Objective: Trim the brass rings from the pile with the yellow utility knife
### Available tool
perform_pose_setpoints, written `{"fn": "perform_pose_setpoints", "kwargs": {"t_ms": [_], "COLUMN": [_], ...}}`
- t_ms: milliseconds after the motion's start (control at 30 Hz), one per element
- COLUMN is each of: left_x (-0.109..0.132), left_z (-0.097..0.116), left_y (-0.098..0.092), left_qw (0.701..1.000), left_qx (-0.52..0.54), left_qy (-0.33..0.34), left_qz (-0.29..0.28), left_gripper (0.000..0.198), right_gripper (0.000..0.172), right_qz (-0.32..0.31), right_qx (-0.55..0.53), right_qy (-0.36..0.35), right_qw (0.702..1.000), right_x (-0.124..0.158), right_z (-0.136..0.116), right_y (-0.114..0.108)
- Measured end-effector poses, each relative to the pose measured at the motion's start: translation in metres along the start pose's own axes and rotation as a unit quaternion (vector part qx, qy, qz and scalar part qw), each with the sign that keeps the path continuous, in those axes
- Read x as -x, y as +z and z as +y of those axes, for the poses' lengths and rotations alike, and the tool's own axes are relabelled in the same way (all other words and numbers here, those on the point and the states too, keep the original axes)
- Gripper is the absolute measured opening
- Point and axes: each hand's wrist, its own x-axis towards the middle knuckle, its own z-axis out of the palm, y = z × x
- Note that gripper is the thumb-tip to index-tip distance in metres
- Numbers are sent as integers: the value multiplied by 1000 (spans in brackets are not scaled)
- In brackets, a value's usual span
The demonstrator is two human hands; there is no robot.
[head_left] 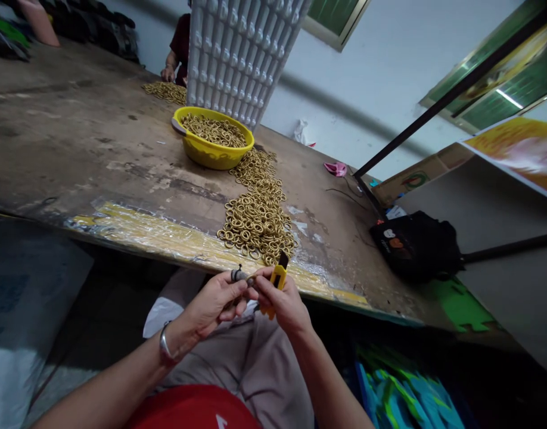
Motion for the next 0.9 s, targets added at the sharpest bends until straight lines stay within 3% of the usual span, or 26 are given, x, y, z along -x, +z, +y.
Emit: {"fn": "perform_pose_setpoints", "kwargs": {"t_ms": [100, 200, 333, 500, 633, 733, 800, 900], "left_x": [6, 9, 10, 10, 15, 26, 32, 30], "left_z": [0, -2, -3, 0, 5, 11, 14, 11], "left_y": [5, 6, 7, 10, 13, 16, 16, 10], "left_qw": [1000, 998, 993, 981, 966, 960, 960, 969], "left_qx": [-17, -55, -113, -180, -244, -270, -275, -244], "left_qy": [-11, -3, 19, 51, 72, 57, 48, 30], "left_qz": [1, 18, 40, 53, 51, 45, 21, 2], "left_gripper": [32, 30, 29, 33, 25, 18, 18, 26], "right_gripper": [30, 25, 14, 31, 29, 24, 22, 23], "right_qz": [-4, 10, 45, 57, 65, 104, 145, 141], "right_qx": [21, 162, 412, 599, 664, 708, 718, 696], "right_qy": [-9, -81, -195, -151, -124, -58, -18, -65], "right_qw": [1000, 983, 889, 785, 734, 696, 681, 701], "right_x": [7, 15, 30, 41, 35, 23, 13, -2], "right_z": [0, -5, -11, -11, -8, -5, -5, -6], "right_y": [2, 0, -3, 0, -4, -19, -30, -32]}}
